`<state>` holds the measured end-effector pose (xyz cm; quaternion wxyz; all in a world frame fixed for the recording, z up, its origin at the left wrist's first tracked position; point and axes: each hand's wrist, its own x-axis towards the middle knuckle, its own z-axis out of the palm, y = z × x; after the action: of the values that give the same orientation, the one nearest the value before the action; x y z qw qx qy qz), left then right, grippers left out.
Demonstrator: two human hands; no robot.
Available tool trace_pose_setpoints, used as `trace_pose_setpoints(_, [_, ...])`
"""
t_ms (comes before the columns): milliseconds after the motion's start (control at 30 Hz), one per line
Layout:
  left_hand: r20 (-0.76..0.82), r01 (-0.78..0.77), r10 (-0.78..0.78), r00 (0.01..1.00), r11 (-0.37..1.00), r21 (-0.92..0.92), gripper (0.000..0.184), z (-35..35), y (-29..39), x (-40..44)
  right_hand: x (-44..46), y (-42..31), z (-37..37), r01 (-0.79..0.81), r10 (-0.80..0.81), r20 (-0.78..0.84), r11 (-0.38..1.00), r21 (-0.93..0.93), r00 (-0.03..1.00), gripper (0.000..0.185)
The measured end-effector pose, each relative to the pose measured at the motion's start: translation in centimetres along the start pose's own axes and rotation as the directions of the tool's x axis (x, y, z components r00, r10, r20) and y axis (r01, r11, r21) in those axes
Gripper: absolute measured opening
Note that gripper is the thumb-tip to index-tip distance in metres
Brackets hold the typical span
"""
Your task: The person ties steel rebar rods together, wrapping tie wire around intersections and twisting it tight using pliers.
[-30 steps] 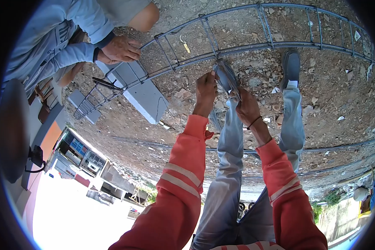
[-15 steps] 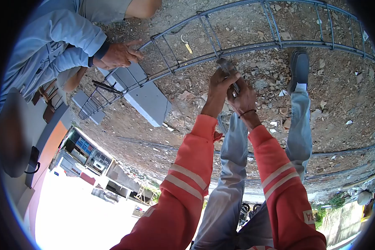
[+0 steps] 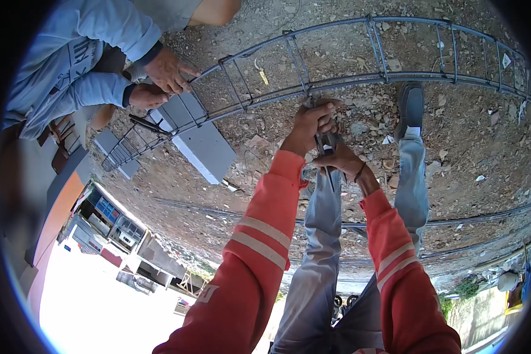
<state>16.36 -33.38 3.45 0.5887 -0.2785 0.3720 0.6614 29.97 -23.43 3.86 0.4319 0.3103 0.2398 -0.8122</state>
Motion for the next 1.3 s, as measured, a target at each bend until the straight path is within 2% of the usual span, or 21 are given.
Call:
trace_pose_setpoints(33, [-0.231,-0.054,0.085,0.969,0.989,0.135,0.023,0.4,-0.5,0.5,0.1,0.8,1.0,0.124,-0.262,-0.318,0.911,-0.394,0.911,0.032])
trace_pose_setpoints(67, [-0.441,-0.073,0.191,0.877,0.96,0.269,0.022,0.8,-1.4,1.1,0.2,1.9,2.0,0.071,-0.577,-0.46,0.671,-0.738,0.675,0.035])
trace_pose_setpoints(100, [-0.619,-0.098,0.336,0.71,0.917,0.386,0.021,1.2,-2.9,2.6,-0.2,2.9,3.2,-0.088,-0.699,-0.538,0.569,-0.817,0.472,0.038])
trace_pose_setpoints(133, [-0.622,-0.099,0.331,0.71,0.921,0.378,0.021,2.7,-2.9,2.7,-0.9,2.1,4.0,-0.095,-0.697,-0.537,0.566,-0.819,0.476,0.038])
trace_pose_setpoints(200, [-0.718,0.085,0.576,0.392,0.754,0.651,0.018,4.3,-2.9,2.7,-2.2,0.8,5.2,-0.27,-0.518,-0.676,0.652,-0.709,0.524,0.032])
trace_pose_setpoints(233, [-0.691,0.202,0.675,0.258,0.662,0.722,0.018,4.5,-2.9,2.7,-1.5,1.4,4.7,-0.215,-0.513,-0.634,0.654,-0.725,0.579,0.027])
trace_pose_setpoints(267, [-0.687,0.202,0.679,0.259,0.657,0.726,0.018,4.2,-2.5,2.2,-1.0,1.8,4.2,-0.211,-0.515,-0.635,0.657,-0.724,0.576,0.027])
trace_pose_setpoints(333, [-0.754,0.395,0.194,0.627,0.755,0.523,0.02,3.0,-0.2,0.7,-0.2,1.0,3.2,0.141,-0.161,-0.211,0.984,-0.106,0.964,0.028])
trace_pose_setpoints(367, [-0.761,0.402,0.191,0.62,0.755,0.517,0.02,2.5,0.1,0.0,-1.5,0.1,2.3,0.054,-0.052,-0.061,0.998,0.023,0.997,0.026])
trace_pose_setpoints(400, [-0.652,0.272,0.087,0.753,0.861,0.429,0.024,1.9,0.1,-0.5,-1.9,-0.2,1.5,-0.043,0.043,-0.017,0.998,0.043,0.999,0.027])
trace_pose_setpoints(467, [-0.311,0.057,-0.009,0.95,0.988,0.145,0.032,0.9,0.4,-0.6,-1.9,-0.1,1.7,0.124,-0.131,-0.053,0.986,-0.112,0.99,0.033])
trace_pose_setpoints(500, [-0.23,0.095,-0.07,0.971,0.991,0.097,0.033,0.6,0.7,-0.6,-1.6,0.3,1.5,0.125,-0.131,-0.053,0.986,-0.111,0.99,0.033])
trace_pose_setpoints(767, [-0.116,0.107,-0.098,0.988,0.991,0.079,0.039,-1.2,1.0,-0.5,-0.5,1.5,3.2,0.287,-0.225,-0.273,0.934,0.214,0.935,0.039])
trace_pose_setpoints(867, [-0.067,0.122,-0.119,0.991,0.992,0.04,0.034,0.1,1.5,-0.9,-0.3,0.8,3.8,0.061,-0.074,-0.319,0.997,-0.051,0.945,0.032])
trace_pose_setpoints(933, [-0.049,0.123,-0.122,0.991,0.992,0.002,0.032,0.0,1.1,-0.8,-0.3,0.3,3.8,0.121,-0.154,-0.292,0.984,-0.127,0.944,0.03])
trace_pose_setpoints(1033, [0.046,0.003,0.002,0.999,0.994,-0.106,0.032,0.4,0.1,-0.8,-1.2,-0.6,1.3,-0.131,0.099,0.158,0.968,0.213,0.983,0.024])
trace_pose_setpoints(1100, [-0.343,-0.051,0.017,0.939,0.995,-0.089,0.039,2.2,-0.5,-0.6,-2.0,-0.9,1.4,-0.045,0.045,-0.01,0.999,0.005,0.999,0.025])
trace_pose_setpoints(1167, [-0.452,-0.115,0.059,0.89,0.989,-0.098,0.039,3.4,-1.0,0.8,-3.3,-1.0,2.3,0.001,-0.038,-0.156,0.974,-0.227,0.987,0.03])
trace_pose_setpoints(1233, [-0.613,-0.199,0.105,0.783,0.976,-0.087,0.039,4.3,-1.4,1.8,-4.7,-0.1,4.9,-0.174,-0.417,-0.592,0.698,-0.695,0.69,0.041])
trace_pose_setpoints(1267, [-0.611,-0.202,0.105,0.784,0.975,-0.091,0.039,4.9,-1.6,2.3,-5.0,0.0,5.6,-0.367,-0.644,-0.618,0.497,-0.786,0.45,0.047])
trace_pose_setpoints(1300, [-0.737,-0.181,0.141,0.661,0.983,0.026,0.034,5.1,-2.0,3.0,-5.1,-0.9,5.7,-0.398,-0.612,-0.648,0.511,-0.762,0.453,0.04])
